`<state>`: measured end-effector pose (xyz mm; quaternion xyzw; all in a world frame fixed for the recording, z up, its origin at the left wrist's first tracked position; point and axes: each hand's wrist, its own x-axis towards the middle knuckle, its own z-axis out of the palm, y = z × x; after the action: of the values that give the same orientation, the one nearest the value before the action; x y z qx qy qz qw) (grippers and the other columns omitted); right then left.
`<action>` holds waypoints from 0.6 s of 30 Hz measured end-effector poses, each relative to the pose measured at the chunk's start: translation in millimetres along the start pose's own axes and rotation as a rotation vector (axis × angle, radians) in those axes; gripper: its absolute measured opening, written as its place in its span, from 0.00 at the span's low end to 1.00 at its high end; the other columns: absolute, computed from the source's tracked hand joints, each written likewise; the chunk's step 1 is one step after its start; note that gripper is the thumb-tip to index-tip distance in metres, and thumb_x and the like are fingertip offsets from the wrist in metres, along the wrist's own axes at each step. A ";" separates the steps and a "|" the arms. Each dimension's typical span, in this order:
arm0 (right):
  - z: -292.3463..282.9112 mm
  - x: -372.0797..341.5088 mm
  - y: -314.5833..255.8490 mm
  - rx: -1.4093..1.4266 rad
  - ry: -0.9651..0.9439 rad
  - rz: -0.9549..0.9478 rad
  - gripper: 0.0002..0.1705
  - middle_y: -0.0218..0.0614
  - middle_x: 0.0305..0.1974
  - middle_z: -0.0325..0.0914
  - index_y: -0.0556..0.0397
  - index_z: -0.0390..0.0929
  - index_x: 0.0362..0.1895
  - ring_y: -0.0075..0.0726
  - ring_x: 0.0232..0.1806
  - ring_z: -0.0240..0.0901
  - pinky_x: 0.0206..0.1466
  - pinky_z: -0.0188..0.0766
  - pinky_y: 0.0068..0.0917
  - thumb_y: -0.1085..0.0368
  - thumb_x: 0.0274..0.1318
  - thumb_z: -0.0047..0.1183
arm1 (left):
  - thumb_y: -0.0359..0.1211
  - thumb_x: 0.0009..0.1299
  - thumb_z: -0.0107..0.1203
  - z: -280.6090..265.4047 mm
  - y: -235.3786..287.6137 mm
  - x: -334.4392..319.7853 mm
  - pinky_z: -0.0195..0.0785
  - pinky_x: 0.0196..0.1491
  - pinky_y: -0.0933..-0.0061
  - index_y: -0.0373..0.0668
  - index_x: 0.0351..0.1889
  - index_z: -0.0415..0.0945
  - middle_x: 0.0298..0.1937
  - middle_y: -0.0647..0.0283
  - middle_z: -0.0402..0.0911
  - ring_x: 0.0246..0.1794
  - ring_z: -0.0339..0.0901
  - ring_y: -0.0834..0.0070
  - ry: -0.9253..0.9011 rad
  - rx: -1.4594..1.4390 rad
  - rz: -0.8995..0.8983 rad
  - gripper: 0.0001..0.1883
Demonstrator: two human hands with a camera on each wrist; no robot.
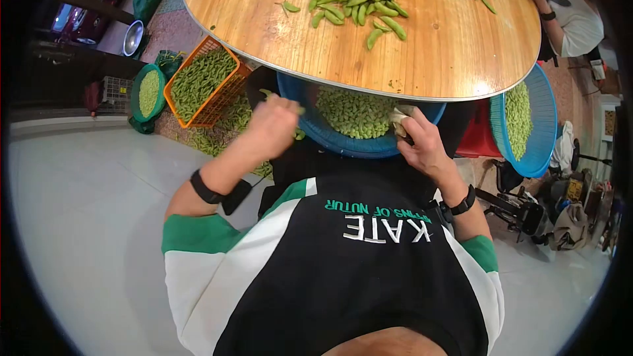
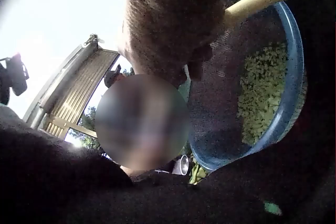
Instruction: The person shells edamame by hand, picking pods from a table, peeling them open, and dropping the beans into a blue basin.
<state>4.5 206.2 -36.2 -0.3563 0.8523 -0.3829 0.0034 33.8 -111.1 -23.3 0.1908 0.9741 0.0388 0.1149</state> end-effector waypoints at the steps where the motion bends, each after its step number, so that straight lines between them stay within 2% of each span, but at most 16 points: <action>1: 0.1 2.7 -1.2 0.002 0.030 -0.052 0.23 0.46 0.33 0.67 0.58 0.71 0.44 0.55 0.33 0.70 0.32 0.68 0.40 0.78 0.37 0.55 | 0.25 0.53 0.55 -2.7 -7.4 -5.0 0.71 0.46 0.55 0.32 0.37 0.76 0.37 0.49 0.79 0.44 0.76 0.52 0.028 0.140 0.003 0.13; 4: -1.3 4.7 1.2 -0.098 -0.027 -0.085 0.27 0.45 0.32 0.67 0.58 0.71 0.48 0.53 0.33 0.71 0.33 0.70 0.39 0.78 0.35 0.56 | 0.24 0.53 0.54 -1.9 -11.6 12.1 0.70 0.44 0.54 0.36 0.35 0.78 0.36 0.50 0.79 0.44 0.76 0.53 0.085 0.122 0.083 0.11; 6: -2.6 6.3 -0.4 -0.095 -0.017 -0.067 0.27 0.44 0.30 0.68 0.58 0.71 0.48 0.51 0.32 0.71 0.32 0.70 0.38 0.78 0.36 0.56 | 0.23 0.52 0.53 27.8 -6.3 45.9 0.68 0.47 0.54 0.36 0.36 0.77 0.34 0.46 0.77 0.42 0.75 0.49 -0.008 -0.243 0.210 0.12; 8: -6.8 8.6 -1.1 -0.095 -0.010 -0.051 0.26 0.43 0.29 0.68 0.58 0.72 0.48 0.50 0.30 0.72 0.32 0.70 0.36 0.78 0.36 0.56 | 0.24 0.54 0.51 61.8 -0.6 80.0 0.68 0.48 0.55 0.36 0.35 0.78 0.37 0.44 0.78 0.43 0.76 0.48 -0.207 -0.214 0.292 0.11; 11: -18.5 14.1 -5.8 0.015 0.269 -0.038 0.18 0.42 0.26 0.72 0.58 0.77 0.43 0.43 0.24 0.71 0.29 0.69 0.29 0.78 0.43 0.57 | 0.25 0.54 0.51 102.2 -2.1 113.3 0.68 0.49 0.56 0.37 0.36 0.79 0.38 0.45 0.78 0.45 0.76 0.49 -0.213 -0.133 0.321 0.11; 13: -27.3 13.5 -5.0 0.046 0.362 0.016 0.16 0.43 0.29 0.75 0.58 0.77 0.44 0.37 0.27 0.73 0.31 0.70 0.25 0.79 0.47 0.56 | 0.25 0.55 0.50 120.0 -3.6 123.1 0.68 0.50 0.56 0.37 0.36 0.79 0.39 0.45 0.79 0.46 0.76 0.49 -0.210 -0.039 0.364 0.12; 15: -29.9 9.9 3.3 0.151 0.398 0.106 0.15 0.39 0.31 0.77 0.60 0.76 0.45 0.30 0.29 0.74 0.35 0.70 0.23 0.78 0.51 0.55 | 0.26 0.56 0.50 135.7 -5.1 127.0 0.68 0.51 0.56 0.38 0.36 0.80 0.40 0.46 0.79 0.48 0.75 0.50 -0.198 0.043 0.403 0.12; 17: -33.5 11.3 2.3 0.317 0.405 0.248 0.14 0.34 0.30 0.77 0.60 0.75 0.47 0.25 0.26 0.71 0.30 0.67 0.19 0.77 0.53 0.53 | 0.26 0.56 0.49 148.2 -7.3 128.9 0.68 0.52 0.57 0.38 0.37 0.81 0.41 0.46 0.79 0.50 0.75 0.50 -0.176 0.122 0.439 0.12; 18: -35.0 13.6 3.0 0.315 0.415 0.241 0.14 0.34 0.30 0.77 0.60 0.75 0.47 0.25 0.26 0.71 0.30 0.67 0.19 0.77 0.53 0.53 | 0.27 0.57 0.49 153.1 -8.0 130.3 0.68 0.53 0.57 0.38 0.37 0.81 0.41 0.46 0.80 0.50 0.75 0.50 -0.164 0.142 0.445 0.13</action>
<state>-17.2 222.0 -9.7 -0.1613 0.8009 -0.5723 -0.0702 -50.0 -64.0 -200.0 0.4105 0.8959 -0.0211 0.1687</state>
